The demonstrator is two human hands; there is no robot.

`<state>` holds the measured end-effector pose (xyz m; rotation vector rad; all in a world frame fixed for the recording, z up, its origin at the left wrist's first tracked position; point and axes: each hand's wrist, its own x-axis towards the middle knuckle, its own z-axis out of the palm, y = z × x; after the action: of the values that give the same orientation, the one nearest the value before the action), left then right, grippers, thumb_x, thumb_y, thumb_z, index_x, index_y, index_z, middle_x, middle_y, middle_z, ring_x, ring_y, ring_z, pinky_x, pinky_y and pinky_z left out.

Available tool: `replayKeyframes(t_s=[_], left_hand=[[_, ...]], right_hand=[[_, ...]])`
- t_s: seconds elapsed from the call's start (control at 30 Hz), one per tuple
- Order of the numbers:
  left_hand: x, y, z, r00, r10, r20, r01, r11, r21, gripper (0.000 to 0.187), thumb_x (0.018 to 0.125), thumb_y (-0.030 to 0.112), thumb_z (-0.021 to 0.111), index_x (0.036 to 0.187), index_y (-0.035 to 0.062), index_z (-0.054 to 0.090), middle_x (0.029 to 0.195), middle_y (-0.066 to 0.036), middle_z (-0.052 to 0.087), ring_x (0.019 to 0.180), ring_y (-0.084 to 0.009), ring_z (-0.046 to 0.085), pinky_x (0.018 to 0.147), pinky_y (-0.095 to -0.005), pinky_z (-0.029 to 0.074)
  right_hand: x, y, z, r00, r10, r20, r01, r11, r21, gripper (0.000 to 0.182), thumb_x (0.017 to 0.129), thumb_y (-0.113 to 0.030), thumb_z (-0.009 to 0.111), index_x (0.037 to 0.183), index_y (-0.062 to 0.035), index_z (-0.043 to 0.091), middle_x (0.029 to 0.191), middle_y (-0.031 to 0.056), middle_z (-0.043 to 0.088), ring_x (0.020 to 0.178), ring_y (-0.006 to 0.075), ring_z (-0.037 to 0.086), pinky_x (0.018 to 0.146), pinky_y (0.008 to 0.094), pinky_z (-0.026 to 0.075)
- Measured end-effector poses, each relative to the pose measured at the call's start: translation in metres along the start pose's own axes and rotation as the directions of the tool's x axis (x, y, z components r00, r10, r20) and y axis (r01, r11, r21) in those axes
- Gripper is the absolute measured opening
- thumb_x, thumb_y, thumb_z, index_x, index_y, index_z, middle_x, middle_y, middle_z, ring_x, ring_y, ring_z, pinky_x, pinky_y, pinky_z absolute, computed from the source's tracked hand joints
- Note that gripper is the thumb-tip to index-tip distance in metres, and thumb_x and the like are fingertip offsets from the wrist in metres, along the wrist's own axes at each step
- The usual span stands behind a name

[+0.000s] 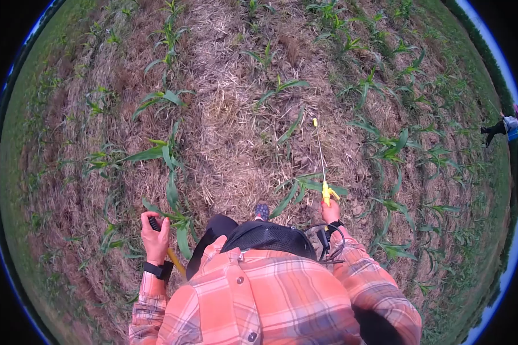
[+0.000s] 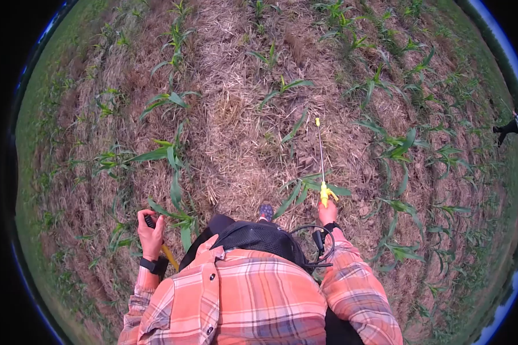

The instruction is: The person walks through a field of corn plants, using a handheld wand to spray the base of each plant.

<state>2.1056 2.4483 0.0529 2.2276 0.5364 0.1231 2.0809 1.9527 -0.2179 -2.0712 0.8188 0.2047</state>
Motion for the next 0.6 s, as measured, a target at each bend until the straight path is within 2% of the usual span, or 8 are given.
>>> replayKeyframes(t_s=[0.07,0.13,0.2,0.33,0.4,0.47,0.53,0.6], left_hand=[[0.016,0.002,-0.002,0.998,-0.056,0.037,0.056,0.998,0.005,0.016,0.074,0.008,0.057,0.082,0.0055,0.043,0.058,-0.001,0.043,0.051,-0.0097,0.041,0.048,-0.0248,0.035],[0.035,-0.007,0.003,0.999,0.033,-0.010,-0.032,0.996,0.084,0.016,0.074,0.009,0.058,0.080,0.0049,0.043,0.058,-0.002,0.044,0.051,-0.0102,0.042,0.048,-0.0251,0.036],[0.060,-0.019,0.017,0.995,0.087,-0.041,-0.081,0.987,0.140,0.014,0.074,0.009,0.057,0.078,0.0037,0.044,0.060,-0.007,0.047,0.052,-0.0154,0.047,0.050,-0.0269,0.039],[0.117,-0.037,0.027,0.992,0.123,-0.001,-0.123,0.991,0.053,0.012,0.073,0.007,0.055,0.079,0.0037,0.045,0.062,-0.008,0.049,0.054,-0.0180,0.050,0.052,-0.0281,0.040],[0.141,-0.043,0.025,0.987,0.162,0.000,-0.162,0.986,0.025,0.011,0.073,0.006,0.054,0.079,0.0037,0.045,0.062,-0.008,0.049,0.054,-0.0178,0.050,0.052,-0.0282,0.040],[0.167,-0.047,0.023,0.986,0.166,-0.024,-0.167,0.986,-0.008,0.010,0.073,0.005,0.053,0.080,0.0040,0.046,0.060,-0.007,0.049,0.052,-0.0168,0.049,0.050,-0.0278,0.040],[0.187,-0.048,0.017,0.994,0.112,-0.008,-0.112,0.991,-0.069,0.010,0.073,0.004,0.053,0.081,0.0043,0.046,0.059,-0.006,0.048,0.051,-0.0156,0.048,0.049,-0.0271,0.039],[0.206,-0.048,0.009,0.995,0.097,-0.018,-0.099,0.991,-0.086,0.012,0.073,0.004,0.053,0.083,0.0046,0.047,0.057,-0.004,0.047,0.049,-0.0142,0.046,0.048,-0.0262,0.039]], right_hand=[[0.019,0.001,-0.002,0.998,0.028,-0.060,-0.025,0.999,0.045,0.010,0.078,-0.014,0.051,0.078,-0.0047,0.048,0.051,0.0007,0.046,0.035,0.0098,0.040,0.030,0.0249,0.031],[0.020,-0.028,-0.006,0.996,0.064,-0.064,-0.056,0.991,0.123,0.010,0.078,-0.013,0.051,0.076,-0.0040,0.046,0.051,0.0012,0.046,0.035,0.0097,0.041,0.029,0.0248,0.032],[0.022,-0.054,-0.001,0.973,0.213,-0.094,-0.203,0.974,0.105,0.014,0.073,-0.015,0.056,0.074,-0.0022,0.052,0.056,0.0068,0.054,0.046,0.0166,0.052,0.043,0.0315,0.040],[0.027,-0.097,0.029,0.981,0.192,-0.010,-0.190,0.975,0.119,0.014,0.073,-0.015,0.056,0.075,-0.0020,0.052,0.056,0.0073,0.054,0.045,0.0158,0.051,0.043,0.0306,0.039],[0.029,-0.126,0.047,0.986,0.162,0.031,-0.161,0.986,-0.034,0.017,0.072,-0.016,0.055,0.081,-0.0018,0.056,0.062,0.0099,0.057,0.055,0.0191,0.055,0.052,0.0320,0.042],[0.042,-0.134,0.080,0.997,0.022,0.073,-0.016,0.996,-0.092,0.021,0.072,-0.019,0.055,0.085,-0.0030,0.057,0.069,0.0143,0.058,0.065,0.0262,0.058,0.059,0.0357,0.044],[0.054,-0.151,0.108,0.971,-0.192,0.144,0.221,0.949,-0.225,0.018,0.075,-0.017,0.055,0.086,-0.0034,0.055,0.057,0.0037,0.053,0.048,0.0120,0.050,0.044,0.0260,0.039],[0.035,-0.230,0.118,0.953,-0.188,0.236,0.259,0.912,-0.318,0.025,0.073,-0.023,0.056,0.091,-0.0047,0.055,0.068,0.0108,0.058,0.062,0.0204,0.056,0.058,0.0325,0.043]])
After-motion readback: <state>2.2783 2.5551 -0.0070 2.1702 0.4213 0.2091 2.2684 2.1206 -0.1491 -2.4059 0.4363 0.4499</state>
